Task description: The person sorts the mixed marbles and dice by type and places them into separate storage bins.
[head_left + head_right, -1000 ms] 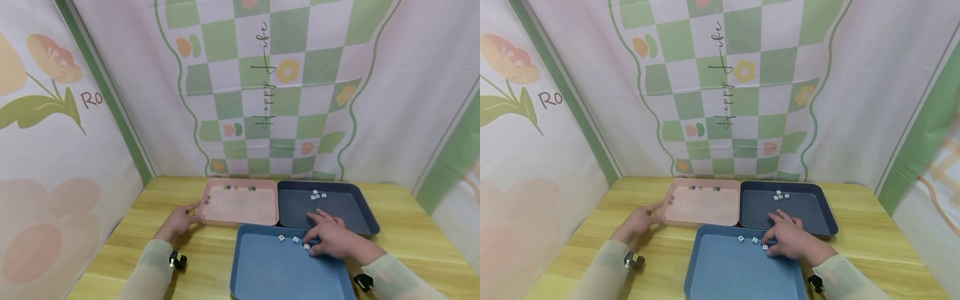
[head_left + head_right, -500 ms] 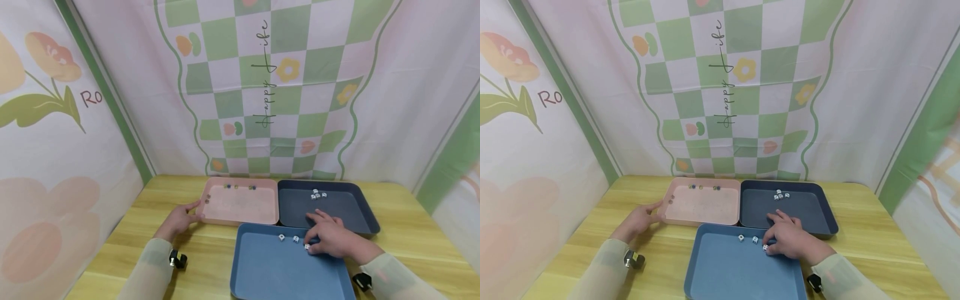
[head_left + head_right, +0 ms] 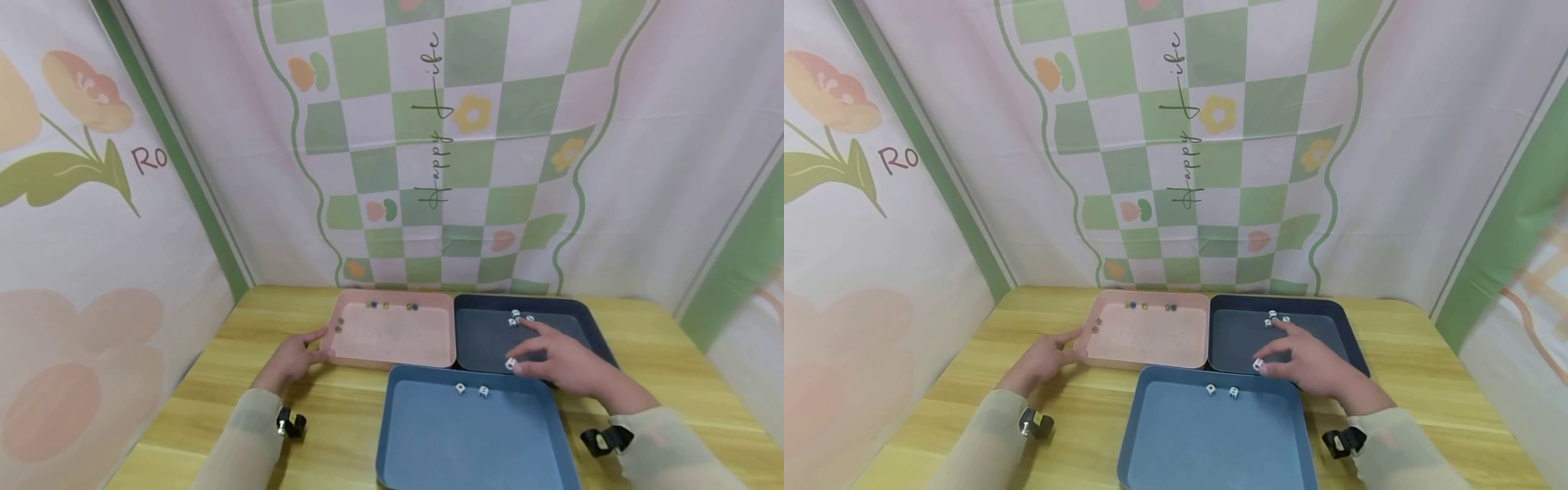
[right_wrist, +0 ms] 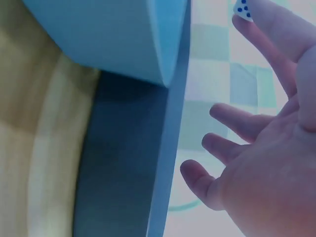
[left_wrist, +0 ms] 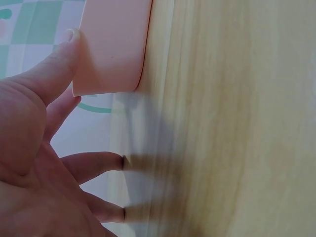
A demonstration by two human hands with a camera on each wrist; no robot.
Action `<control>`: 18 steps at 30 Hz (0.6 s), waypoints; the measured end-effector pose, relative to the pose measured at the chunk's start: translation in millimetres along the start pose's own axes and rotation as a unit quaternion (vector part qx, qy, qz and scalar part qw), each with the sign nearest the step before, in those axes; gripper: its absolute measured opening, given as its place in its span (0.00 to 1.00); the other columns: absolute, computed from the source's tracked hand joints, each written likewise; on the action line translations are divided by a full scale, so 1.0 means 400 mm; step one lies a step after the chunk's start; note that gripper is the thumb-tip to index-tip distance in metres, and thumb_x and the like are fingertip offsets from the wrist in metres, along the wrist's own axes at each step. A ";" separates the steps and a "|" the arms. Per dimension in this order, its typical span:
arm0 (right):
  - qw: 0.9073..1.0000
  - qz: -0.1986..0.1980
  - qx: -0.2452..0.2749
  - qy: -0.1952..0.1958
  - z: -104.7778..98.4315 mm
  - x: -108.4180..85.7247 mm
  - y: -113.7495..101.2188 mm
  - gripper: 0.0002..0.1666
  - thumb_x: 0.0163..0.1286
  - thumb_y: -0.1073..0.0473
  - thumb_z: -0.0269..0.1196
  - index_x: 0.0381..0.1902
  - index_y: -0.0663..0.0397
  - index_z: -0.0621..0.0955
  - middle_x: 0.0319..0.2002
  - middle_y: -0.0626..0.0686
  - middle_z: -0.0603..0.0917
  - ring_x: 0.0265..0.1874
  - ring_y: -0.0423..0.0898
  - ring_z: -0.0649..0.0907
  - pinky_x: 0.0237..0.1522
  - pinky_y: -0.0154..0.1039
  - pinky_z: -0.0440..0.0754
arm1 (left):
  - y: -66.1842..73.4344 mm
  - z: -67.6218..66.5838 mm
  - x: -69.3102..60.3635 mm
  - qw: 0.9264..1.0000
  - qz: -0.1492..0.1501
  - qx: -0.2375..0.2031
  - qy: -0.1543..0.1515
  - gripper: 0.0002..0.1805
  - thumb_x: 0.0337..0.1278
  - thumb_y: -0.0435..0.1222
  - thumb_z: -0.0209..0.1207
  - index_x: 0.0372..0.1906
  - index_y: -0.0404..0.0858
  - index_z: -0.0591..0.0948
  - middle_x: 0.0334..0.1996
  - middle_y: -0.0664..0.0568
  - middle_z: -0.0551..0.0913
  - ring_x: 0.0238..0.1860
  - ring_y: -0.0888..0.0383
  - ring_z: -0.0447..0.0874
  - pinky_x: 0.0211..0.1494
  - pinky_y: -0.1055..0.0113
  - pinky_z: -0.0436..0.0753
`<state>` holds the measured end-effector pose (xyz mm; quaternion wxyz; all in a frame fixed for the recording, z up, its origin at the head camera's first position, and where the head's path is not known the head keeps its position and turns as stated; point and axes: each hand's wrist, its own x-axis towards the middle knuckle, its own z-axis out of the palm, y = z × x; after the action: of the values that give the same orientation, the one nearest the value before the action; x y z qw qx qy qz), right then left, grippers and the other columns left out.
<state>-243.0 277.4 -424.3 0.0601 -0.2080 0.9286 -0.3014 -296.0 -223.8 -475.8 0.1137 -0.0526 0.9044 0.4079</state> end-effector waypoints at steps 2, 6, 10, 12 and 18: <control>1.000 0.023 0.010 0.014 -0.011 0.002 0.013 0.16 0.66 0.39 0.66 0.44 0.36 0.88 0.72 0.72 0.58 0.67 0.76 0.59 0.57 0.71 0.66 | 0.001 0.000 -0.001 1.000 0.004 0.001 0.001 0.35 0.53 0.55 0.69 0.69 0.62 0.73 0.71 0.36 0.64 0.71 0.32 0.58 0.68 0.33 0.54; 0.996 0.071 0.020 0.044 -0.023 0.008 0.042 0.24 0.68 0.37 0.64 0.49 0.45 0.88 0.72 0.74 0.57 0.68 0.77 0.56 0.58 0.74 0.61 | 0.002 -0.001 -0.001 1.000 0.006 0.002 0.001 0.35 0.53 0.55 0.69 0.69 0.62 0.73 0.71 0.36 0.64 0.71 0.32 0.58 0.68 0.33 0.54; 0.993 0.098 0.017 0.070 -0.030 0.012 0.065 0.30 0.69 0.37 0.63 0.54 0.56 0.85 0.70 0.77 0.57 0.68 0.78 0.55 0.58 0.75 0.57 | 0.001 0.000 -0.001 1.000 0.006 0.004 0.001 0.35 0.54 0.55 0.69 0.69 0.62 0.73 0.71 0.36 0.64 0.71 0.32 0.57 0.68 0.33 0.53; 0.991 0.111 0.015 0.076 -0.034 0.014 0.071 0.31 0.70 0.38 0.63 0.56 0.59 0.84 0.70 0.78 0.57 0.68 0.78 0.55 0.59 0.75 0.56 | 0.002 0.000 -0.002 1.000 0.005 0.004 0.001 0.35 0.54 0.54 0.69 0.69 0.62 0.73 0.71 0.36 0.64 0.71 0.33 0.57 0.68 0.33 0.54; 0.986 0.135 0.024 0.095 -0.044 0.022 0.080 0.32 0.72 0.40 0.61 0.59 0.62 0.81 0.68 0.77 0.62 0.66 0.77 0.59 0.59 0.73 0.59 | 0.000 -0.002 0.001 1.000 -0.004 0.004 0.003 0.35 0.53 0.55 0.69 0.68 0.63 0.74 0.71 0.36 0.64 0.70 0.32 0.58 0.68 0.33 0.55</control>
<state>-266.4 306.7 -428.7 0.0171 -0.0500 0.9420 -0.3313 -296.6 -224.3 -475.3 0.1129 -0.0568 0.9059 0.4042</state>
